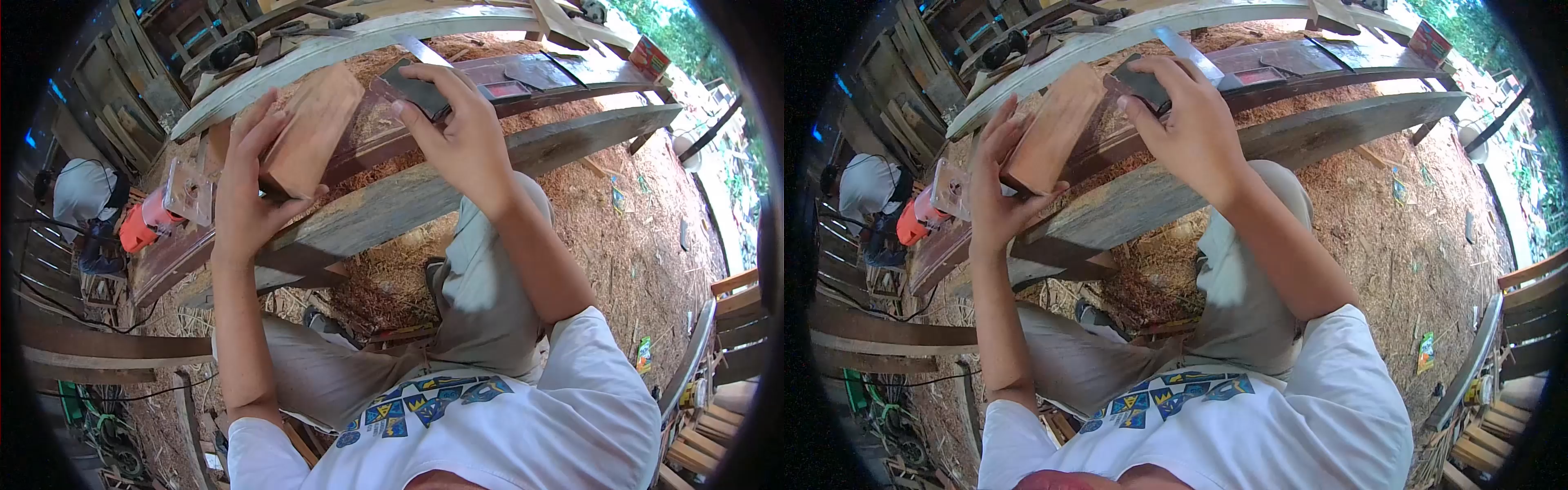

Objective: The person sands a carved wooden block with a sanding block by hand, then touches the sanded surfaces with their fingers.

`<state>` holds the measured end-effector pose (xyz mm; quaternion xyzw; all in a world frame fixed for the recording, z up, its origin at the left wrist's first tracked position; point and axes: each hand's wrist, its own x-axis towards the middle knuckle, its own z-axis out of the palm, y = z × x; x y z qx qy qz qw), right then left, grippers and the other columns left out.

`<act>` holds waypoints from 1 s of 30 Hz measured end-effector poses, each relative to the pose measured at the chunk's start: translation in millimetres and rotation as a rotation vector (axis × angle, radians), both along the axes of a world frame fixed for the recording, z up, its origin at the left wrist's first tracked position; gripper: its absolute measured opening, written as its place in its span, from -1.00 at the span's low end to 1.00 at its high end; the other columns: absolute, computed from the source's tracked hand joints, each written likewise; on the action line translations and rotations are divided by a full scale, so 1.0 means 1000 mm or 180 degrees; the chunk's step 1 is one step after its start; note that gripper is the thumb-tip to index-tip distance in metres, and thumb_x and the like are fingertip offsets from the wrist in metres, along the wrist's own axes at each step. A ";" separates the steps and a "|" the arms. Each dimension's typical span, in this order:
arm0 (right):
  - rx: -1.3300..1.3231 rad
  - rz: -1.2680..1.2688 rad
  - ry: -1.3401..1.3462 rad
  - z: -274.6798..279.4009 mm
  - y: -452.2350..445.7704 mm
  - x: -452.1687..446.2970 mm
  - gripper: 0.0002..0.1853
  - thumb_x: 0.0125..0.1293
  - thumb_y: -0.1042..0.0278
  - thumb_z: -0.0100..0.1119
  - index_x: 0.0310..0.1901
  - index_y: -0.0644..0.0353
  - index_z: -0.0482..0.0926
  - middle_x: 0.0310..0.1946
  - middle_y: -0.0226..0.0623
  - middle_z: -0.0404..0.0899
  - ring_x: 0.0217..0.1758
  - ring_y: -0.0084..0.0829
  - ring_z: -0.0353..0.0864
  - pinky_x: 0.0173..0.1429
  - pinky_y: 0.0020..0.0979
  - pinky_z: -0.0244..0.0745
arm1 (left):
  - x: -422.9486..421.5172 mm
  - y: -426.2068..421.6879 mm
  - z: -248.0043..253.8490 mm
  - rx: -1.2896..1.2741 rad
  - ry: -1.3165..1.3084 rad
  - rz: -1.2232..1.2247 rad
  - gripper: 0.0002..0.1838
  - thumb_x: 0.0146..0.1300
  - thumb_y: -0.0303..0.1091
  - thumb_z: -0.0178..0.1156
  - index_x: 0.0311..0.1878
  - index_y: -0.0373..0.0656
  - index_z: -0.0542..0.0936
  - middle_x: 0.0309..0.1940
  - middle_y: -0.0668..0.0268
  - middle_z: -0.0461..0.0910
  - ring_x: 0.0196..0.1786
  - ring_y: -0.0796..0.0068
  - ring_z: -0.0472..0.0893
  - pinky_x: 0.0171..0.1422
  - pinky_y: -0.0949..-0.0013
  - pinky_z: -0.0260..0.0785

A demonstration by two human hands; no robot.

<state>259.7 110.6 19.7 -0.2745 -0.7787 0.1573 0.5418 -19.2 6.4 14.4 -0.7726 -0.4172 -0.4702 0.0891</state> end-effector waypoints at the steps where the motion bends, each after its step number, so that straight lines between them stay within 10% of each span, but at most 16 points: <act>1: -0.0245 0.0046 0.0020 0.002 -0.001 0.002 -0.55 0.53 0.17 0.48 0.33 0.16 0.68 0.21 -0.01 0.75 0.01 0.05 0.80 0.08 -0.13 0.70 | 0.000 -0.003 -0.002 -0.0189 0.0121 0.0155 -0.05 0.07 -0.26 0.79 0.53 -0.15 0.52 0.62 -0.08 0.49 0.67 -0.13 0.51 0.75 -0.16 0.38; 5: -0.0106 -0.0015 -0.0009 -0.002 0.004 0.008 -0.56 0.53 0.17 0.49 0.33 0.15 0.71 0.20 -0.04 0.76 -0.07 -0.03 0.80 0.00 -0.19 0.70 | -0.004 -0.010 0.008 -0.0383 0.1228 0.0476 0.25 -0.09 -0.09 0.86 0.70 -0.08 0.41 0.64 -0.10 0.47 0.73 -0.13 0.44 0.80 -0.20 0.29; 12: -0.0100 0.0056 -0.0022 -0.004 0.008 0.010 -0.61 0.50 0.22 0.53 0.26 0.15 0.79 0.26 -0.12 0.79 -0.11 -0.22 0.81 -0.12 -0.30 0.67 | 0.011 -0.001 -0.009 0.1063 0.0153 0.0466 0.14 -0.20 -0.01 0.82 0.58 0.01 0.59 0.62 0.06 0.55 0.68 -0.23 0.48 0.77 -0.26 0.30; 20: -0.0479 0.0303 0.0070 -0.006 -0.001 0.002 -0.64 0.47 0.27 0.54 0.22 0.18 0.81 0.17 -0.15 0.81 -0.02 -0.30 0.82 -0.11 -0.37 0.65 | 0.006 -0.009 0.003 -0.0117 0.1223 0.0666 0.07 -0.16 -0.20 0.70 0.59 0.01 0.61 0.61 0.28 0.61 0.70 0.02 0.50 0.86 -0.32 0.17; 23: -0.0156 0.0270 -0.0050 -0.012 0.005 0.004 -0.63 0.52 0.26 0.55 0.28 0.14 0.81 0.27 -0.19 0.83 0.19 -0.49 0.78 0.22 -0.44 0.63 | 0.004 -0.007 -0.001 0.0122 0.1164 0.0785 0.06 -0.14 -0.20 0.71 0.59 -0.02 0.61 0.60 0.26 0.61 0.69 0.01 0.50 0.87 -0.31 0.14; 25: 0.0249 0.0260 0.0113 -0.016 0.011 0.003 -0.66 0.47 0.27 0.55 0.19 0.19 0.82 0.13 -0.17 0.83 -0.18 -0.48 0.75 -0.20 -0.44 0.61 | 0.004 -0.006 0.000 0.0278 0.1070 0.0842 0.05 -0.14 -0.22 0.71 0.58 -0.02 0.62 0.60 0.26 0.61 0.69 0.01 0.50 0.88 -0.31 0.13; 30: -0.0610 0.0112 0.0131 -0.012 0.003 0.010 -0.65 0.49 0.24 0.54 0.20 0.19 0.82 0.17 -0.17 0.85 -0.28 -0.52 0.73 -0.21 -0.43 0.63 | 0.010 -0.014 0.010 -0.0067 0.0995 0.0937 0.06 -0.18 -0.30 0.74 0.56 0.00 0.63 0.60 0.27 0.62 0.68 0.04 0.52 0.90 -0.26 0.10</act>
